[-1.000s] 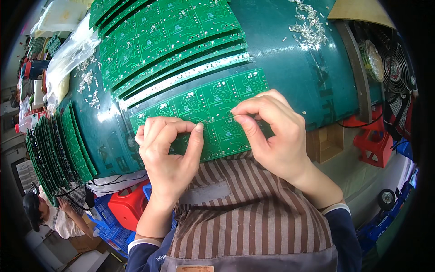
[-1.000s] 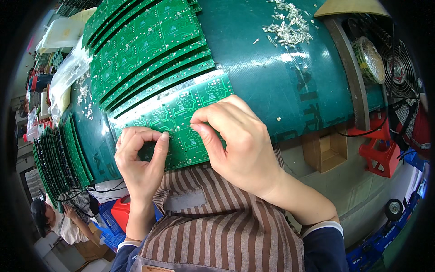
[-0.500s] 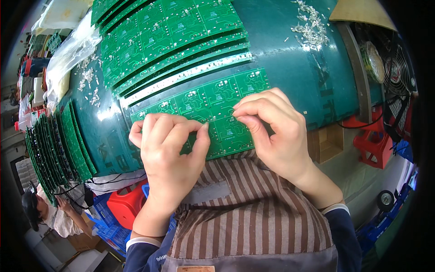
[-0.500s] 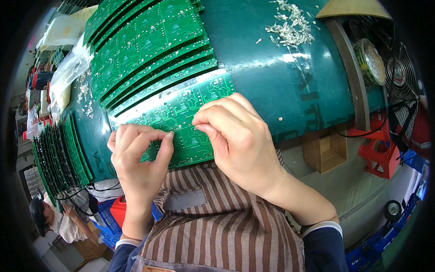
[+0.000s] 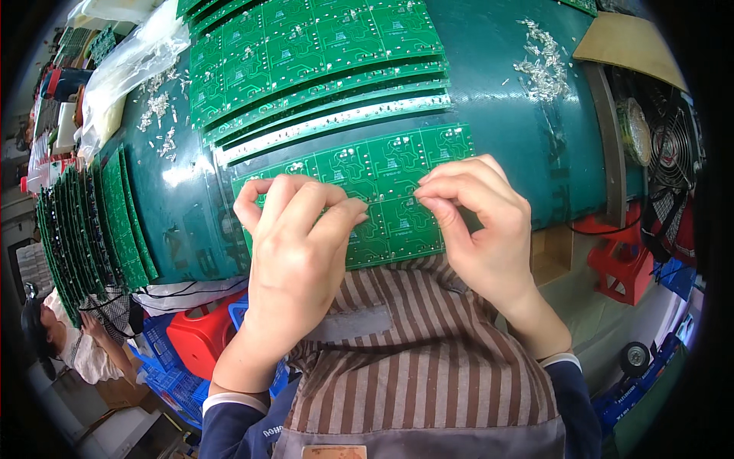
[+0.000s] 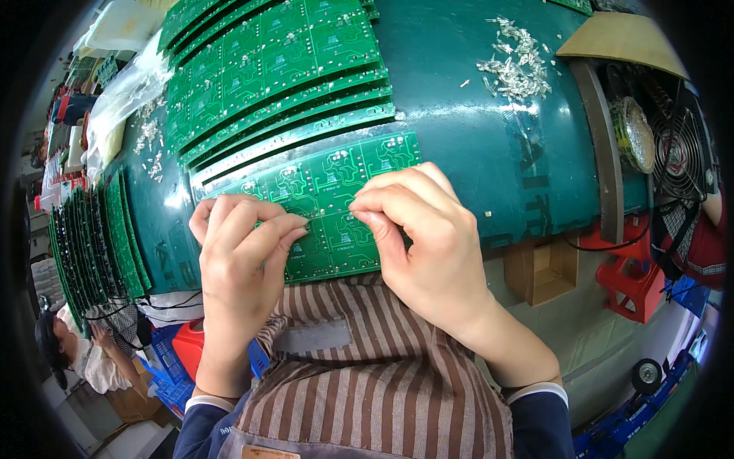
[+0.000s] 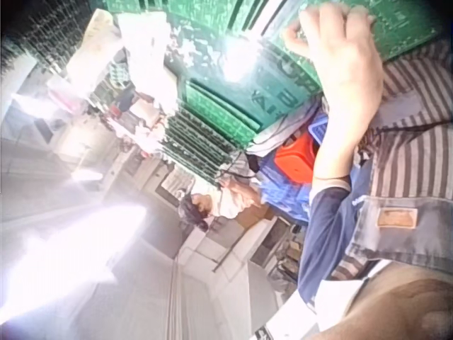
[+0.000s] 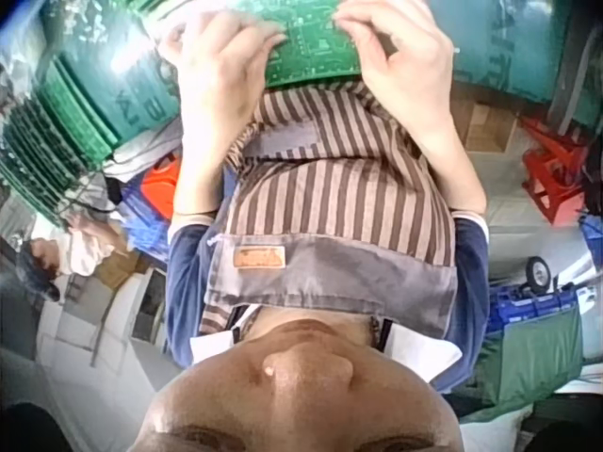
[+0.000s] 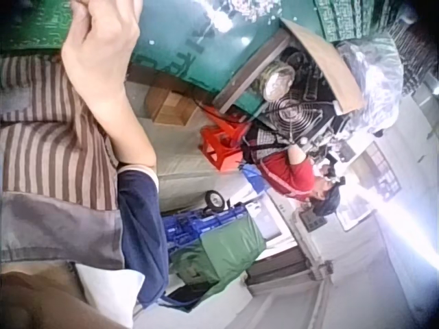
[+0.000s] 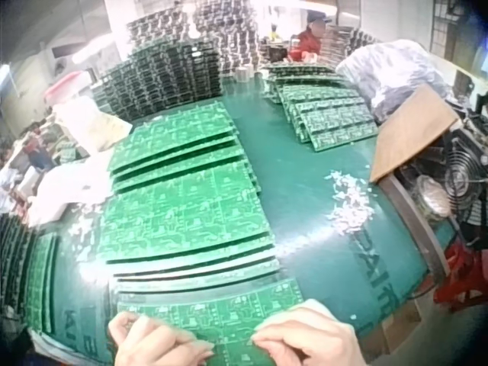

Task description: The person inserts small electronic components into printed circuit boards by hand, working on an assembly line.

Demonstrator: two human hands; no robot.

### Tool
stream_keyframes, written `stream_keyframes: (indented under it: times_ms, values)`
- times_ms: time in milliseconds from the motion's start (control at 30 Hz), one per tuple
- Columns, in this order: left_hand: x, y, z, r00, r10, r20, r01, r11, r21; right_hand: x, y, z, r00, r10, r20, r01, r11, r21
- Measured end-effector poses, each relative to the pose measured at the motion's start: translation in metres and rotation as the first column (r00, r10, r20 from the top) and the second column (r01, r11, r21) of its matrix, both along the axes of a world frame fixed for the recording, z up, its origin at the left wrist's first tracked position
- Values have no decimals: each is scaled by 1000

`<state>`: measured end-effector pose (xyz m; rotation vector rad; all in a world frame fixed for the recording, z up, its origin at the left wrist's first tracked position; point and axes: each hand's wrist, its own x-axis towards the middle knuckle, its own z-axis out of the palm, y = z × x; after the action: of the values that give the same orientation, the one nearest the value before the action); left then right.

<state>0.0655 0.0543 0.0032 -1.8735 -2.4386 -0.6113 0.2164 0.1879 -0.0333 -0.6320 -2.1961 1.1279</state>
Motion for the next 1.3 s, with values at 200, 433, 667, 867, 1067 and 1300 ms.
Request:
stream_keyframes:
  times_ms: [200,433,667,867,1067,1300]
  values:
    - [-1,-2,1,999,-35,-34,35,999,7,-2,-1,0,1000,-16,10,16,1000,22]
    - [1,-5,0,1000,6,30,-7,999,36,-3,-5,4,1000,-3,31,-2,984,178]
    - [-5,-17,-13,990,77,119,-96,981,166,1,-7,6,997,-4,74,-14,971,239]
    - [-74,-47,-11,884,426,194,-465,843,268,2,-6,5,997,-14,79,-4,976,219]
    - [-131,-59,-22,625,665,408,-733,680,13,0,-5,4,996,-9,89,-6,986,166]
    - [-132,-56,-17,708,646,286,-658,750,-65,-2,-5,8,992,-21,123,0,986,169]
